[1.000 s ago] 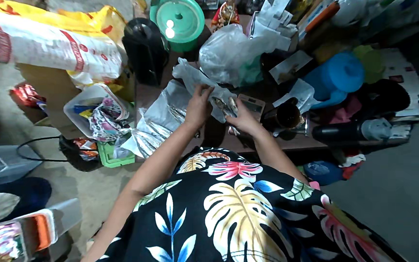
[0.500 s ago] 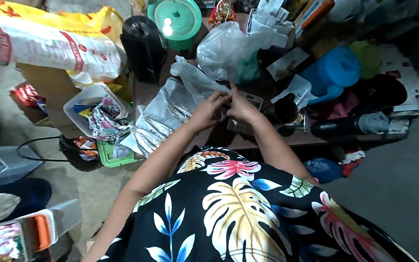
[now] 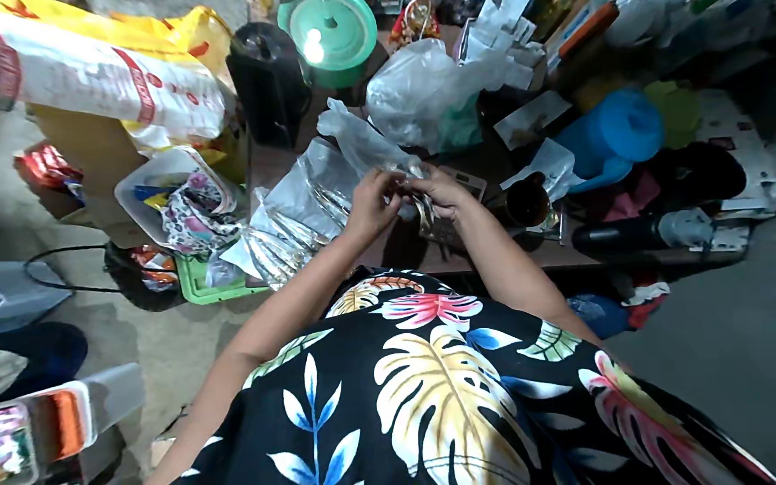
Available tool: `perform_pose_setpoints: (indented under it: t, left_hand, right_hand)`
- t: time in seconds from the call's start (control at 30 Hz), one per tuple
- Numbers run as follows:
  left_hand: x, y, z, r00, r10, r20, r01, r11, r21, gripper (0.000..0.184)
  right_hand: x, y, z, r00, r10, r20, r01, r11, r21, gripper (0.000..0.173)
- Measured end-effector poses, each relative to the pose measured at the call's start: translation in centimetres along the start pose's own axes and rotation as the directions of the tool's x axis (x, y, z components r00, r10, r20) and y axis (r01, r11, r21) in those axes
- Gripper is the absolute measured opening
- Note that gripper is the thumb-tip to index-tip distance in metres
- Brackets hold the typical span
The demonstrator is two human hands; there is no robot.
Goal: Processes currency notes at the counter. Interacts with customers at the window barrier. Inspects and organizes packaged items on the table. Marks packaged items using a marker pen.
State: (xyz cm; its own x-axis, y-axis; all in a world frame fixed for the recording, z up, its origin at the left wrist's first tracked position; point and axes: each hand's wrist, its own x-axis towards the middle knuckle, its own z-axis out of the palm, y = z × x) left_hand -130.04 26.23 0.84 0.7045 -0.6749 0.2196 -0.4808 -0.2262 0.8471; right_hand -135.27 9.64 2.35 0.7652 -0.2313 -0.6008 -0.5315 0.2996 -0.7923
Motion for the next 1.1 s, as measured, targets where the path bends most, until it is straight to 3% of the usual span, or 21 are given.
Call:
perform_pose_setpoints:
  t: [0.13, 0.17, 0.2, 0.3, 0.4, 0.53, 0.67, 0.77, 0.83, 0.93, 1.0, 1.07, 1.1]
  left_hand:
    - [2.9, 0.9, -1.2, 0.994, -0.103, 0.018, 0.105, 0.988, -0.111, 0.021]
    - [3.7, 1.1, -1.6, 0.994, -0.104, 0.012, 0.105, 0.985, -0.136, 0.02]
    - [4.3, 1.4, -2.1, 0.995, -0.095, 0.009, 0.095, 0.984, -0.153, 0.019]
    - [5.9, 2.3, -3.8, 0.999, -0.04, 0.022, 0.043, 0.986, -0.161, 0.02]
    - [7.0, 3.4, -5.4, 0.999, 0.042, -0.001, -0.042, 0.993, -0.113, 0.018]
    - [7.6, 5.1, -8.3, 0.99, 0.142, -0.014, -0.139, 0.984, 0.107, 0.016]
    - [8.2, 6.4, -10.2, 0.977, 0.21, -0.049, -0.196, 0.96, 0.203, 0.014]
    - [8.9, 7.6, -10.8, 0.964, 0.255, -0.081, -0.236, 0.953, 0.19, 0.019]
    - [9.1, 8.4, -11.1, 0.964, 0.259, -0.059, -0.243, 0.95, 0.196, 0.019]
    - [9.5, 9.0, -11.9, 0.958, 0.276, -0.08, -0.262, 0.954, 0.148, 0.021]
    - [9.9, 9.2, -12.6, 0.952, 0.289, -0.098, -0.276, 0.952, 0.13, 0.021]
    - [10.2, 9.2, -12.9, 0.947, 0.299, -0.114, -0.289, 0.952, 0.098, 0.019]
    - [10.5, 9.3, -13.1, 0.946, 0.295, -0.134, -0.289, 0.955, 0.064, 0.019]
  right_hand:
    - [-0.1, -2.7, -0.2, 0.99, 0.095, 0.104, -0.105, 0.99, 0.09, 0.033]
    - [-0.2, -3.7, -0.4, 0.985, 0.122, 0.12, -0.136, 0.985, 0.11, 0.032]
    - [-0.1, -4.6, -0.8, 0.981, 0.14, 0.134, -0.15, 0.986, 0.068, 0.034]
    - [-0.1, -7.1, -1.5, 0.988, 0.098, 0.121, -0.059, 0.953, -0.296, 0.03]
    - [-0.2, -9.4, -2.1, 0.991, -0.058, 0.124, 0.12, 0.801, -0.587, 0.026]
    - [-3.3, -13.9, -1.2, 0.964, -0.222, 0.145, 0.247, 0.554, -0.795, 0.026]
    - [-6.4, -16.9, -0.1, 0.889, -0.408, 0.207, 0.339, 0.283, -0.897, 0.027]
    - [-6.5, -17.5, 1.0, 0.831, -0.501, 0.242, 0.358, 0.148, -0.922, 0.025]
    - [-6.3, -17.7, 0.6, 0.814, -0.506, 0.287, 0.397, 0.124, -0.909, 0.025]
    - [-6.9, -18.4, -0.5, 0.723, -0.6, 0.343, 0.518, 0.142, -0.844, 0.026]
    - [-6.8, -18.0, -0.4, 0.725, -0.576, 0.377, 0.562, 0.178, -0.808, 0.023]
    - [-6.3, -17.8, -0.9, 0.708, -0.61, 0.356, 0.612, 0.28, -0.739, 0.02]
    - [-5.8, -17.7, -1.3, 0.666, -0.674, 0.32, 0.681, 0.374, -0.63, 0.018]
